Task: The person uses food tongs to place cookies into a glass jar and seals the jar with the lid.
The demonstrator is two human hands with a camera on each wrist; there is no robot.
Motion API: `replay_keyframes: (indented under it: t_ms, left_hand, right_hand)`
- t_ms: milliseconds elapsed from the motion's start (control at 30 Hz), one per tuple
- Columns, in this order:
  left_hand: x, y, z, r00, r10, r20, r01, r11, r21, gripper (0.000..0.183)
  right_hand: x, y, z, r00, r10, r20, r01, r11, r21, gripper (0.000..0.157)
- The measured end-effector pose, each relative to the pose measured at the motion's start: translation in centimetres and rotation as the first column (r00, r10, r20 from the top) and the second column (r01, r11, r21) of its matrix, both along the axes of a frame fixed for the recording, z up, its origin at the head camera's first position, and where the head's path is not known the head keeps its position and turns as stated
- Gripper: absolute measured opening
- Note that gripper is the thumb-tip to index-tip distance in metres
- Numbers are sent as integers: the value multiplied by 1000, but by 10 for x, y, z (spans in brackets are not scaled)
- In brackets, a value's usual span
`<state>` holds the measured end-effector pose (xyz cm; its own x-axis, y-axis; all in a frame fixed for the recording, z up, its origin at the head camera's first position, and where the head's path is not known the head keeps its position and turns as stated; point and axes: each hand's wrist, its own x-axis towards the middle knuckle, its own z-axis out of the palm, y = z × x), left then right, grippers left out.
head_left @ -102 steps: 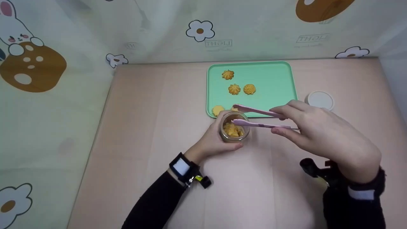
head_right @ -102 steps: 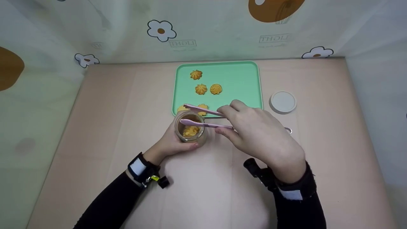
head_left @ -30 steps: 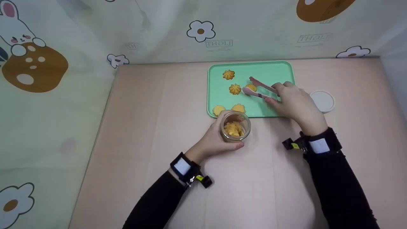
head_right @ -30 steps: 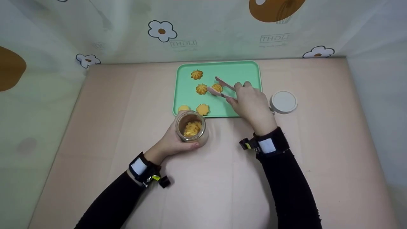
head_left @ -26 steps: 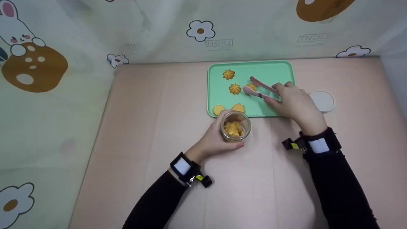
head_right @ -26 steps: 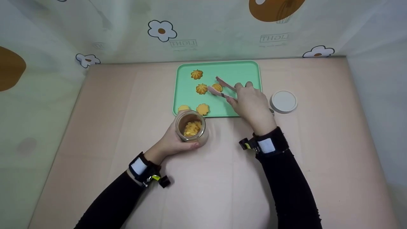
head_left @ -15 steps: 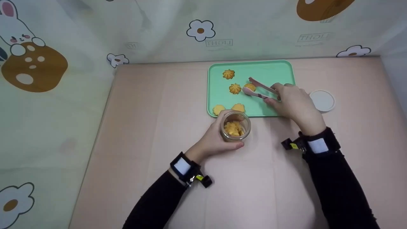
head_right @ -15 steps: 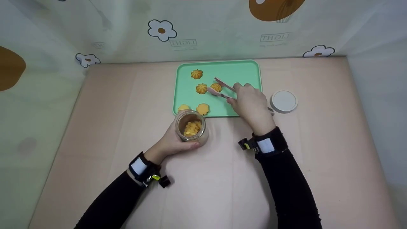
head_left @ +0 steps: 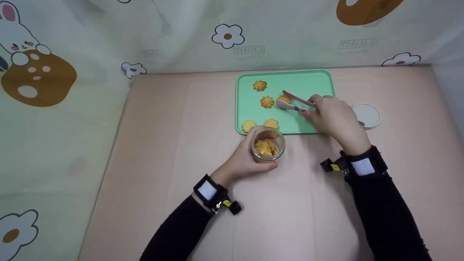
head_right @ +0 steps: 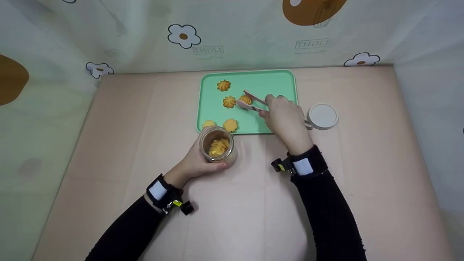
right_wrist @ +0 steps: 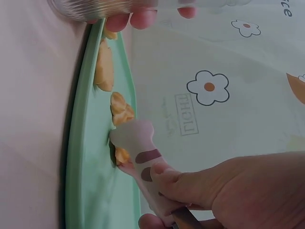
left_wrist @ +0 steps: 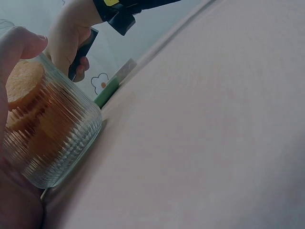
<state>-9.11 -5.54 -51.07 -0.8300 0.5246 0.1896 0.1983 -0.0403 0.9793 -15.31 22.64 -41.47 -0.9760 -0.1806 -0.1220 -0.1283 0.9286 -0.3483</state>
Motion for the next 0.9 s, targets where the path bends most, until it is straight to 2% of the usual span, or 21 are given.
replay_keyframes:
  t_ms: [200,433,700,900]
  left_hand:
    - [0,1,0,1000,-3,-4,3,1000,2,93]
    - [0,1,-1,1000,-8,-14,8,1000,15,92]
    - [1,0,0,1000,-7,-3,7,1000,19,90]
    - [1,1,0,1000,-5,-6,5,1000,18,91]
  right_hand:
    - [3,3,7,1000,-9,-13,9,1000,-21,38]
    - [12,8,24,998,16,-55,-20,998,-63,37]
    - [34,14,52,987,54,-149,-67,995,-80,37]
    - [56,16,74,970,92,-225,-112,991,-80,38]
